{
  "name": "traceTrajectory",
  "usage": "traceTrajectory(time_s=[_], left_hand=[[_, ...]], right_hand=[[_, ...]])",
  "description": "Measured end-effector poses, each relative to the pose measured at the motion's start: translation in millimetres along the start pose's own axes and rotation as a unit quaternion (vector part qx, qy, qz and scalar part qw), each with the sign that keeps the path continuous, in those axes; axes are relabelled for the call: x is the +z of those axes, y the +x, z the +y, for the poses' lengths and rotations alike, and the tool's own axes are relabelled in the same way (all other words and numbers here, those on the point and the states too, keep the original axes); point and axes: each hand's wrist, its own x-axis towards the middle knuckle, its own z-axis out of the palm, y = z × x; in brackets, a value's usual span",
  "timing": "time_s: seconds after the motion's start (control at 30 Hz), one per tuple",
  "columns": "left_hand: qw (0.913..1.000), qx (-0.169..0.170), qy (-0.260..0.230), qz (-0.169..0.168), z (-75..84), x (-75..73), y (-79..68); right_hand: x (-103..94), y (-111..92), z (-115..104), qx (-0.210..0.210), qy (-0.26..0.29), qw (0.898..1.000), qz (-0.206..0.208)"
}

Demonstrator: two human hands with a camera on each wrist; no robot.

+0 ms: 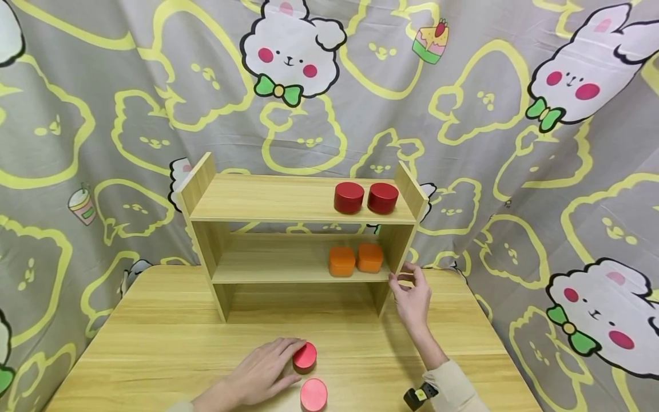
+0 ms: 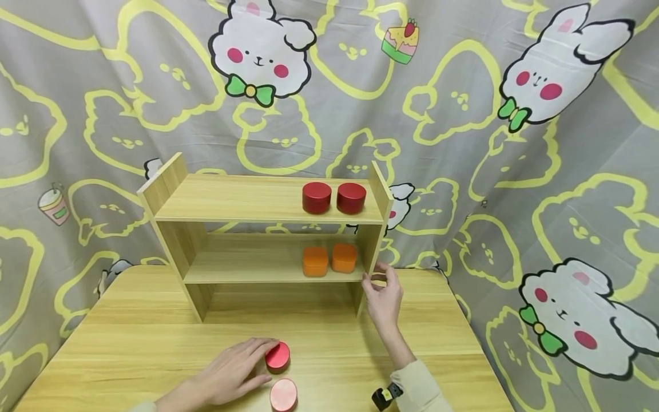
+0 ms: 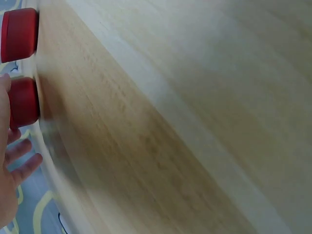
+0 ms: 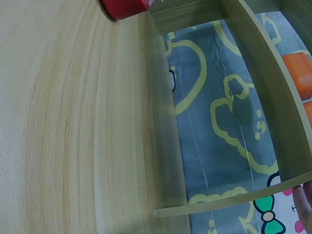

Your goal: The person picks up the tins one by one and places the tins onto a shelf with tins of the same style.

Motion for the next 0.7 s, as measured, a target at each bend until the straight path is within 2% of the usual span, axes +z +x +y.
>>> traceTrajectory(time_s=[0.47, 0.7], left_hand=[[1.0000, 0.004, -0.003, 0.001, -1.7, 8.8, 13.1], [0.9999, 0.012, -0.005, 0.005, -3.0, 12.1, 14.2]], right_hand=[[0.3, 1.1, 0.1, 0.001, 0.004, 1.000, -0.001], [0.3, 1.0, -0.2, 0.010, 0.000, 1.000, -0.004]])
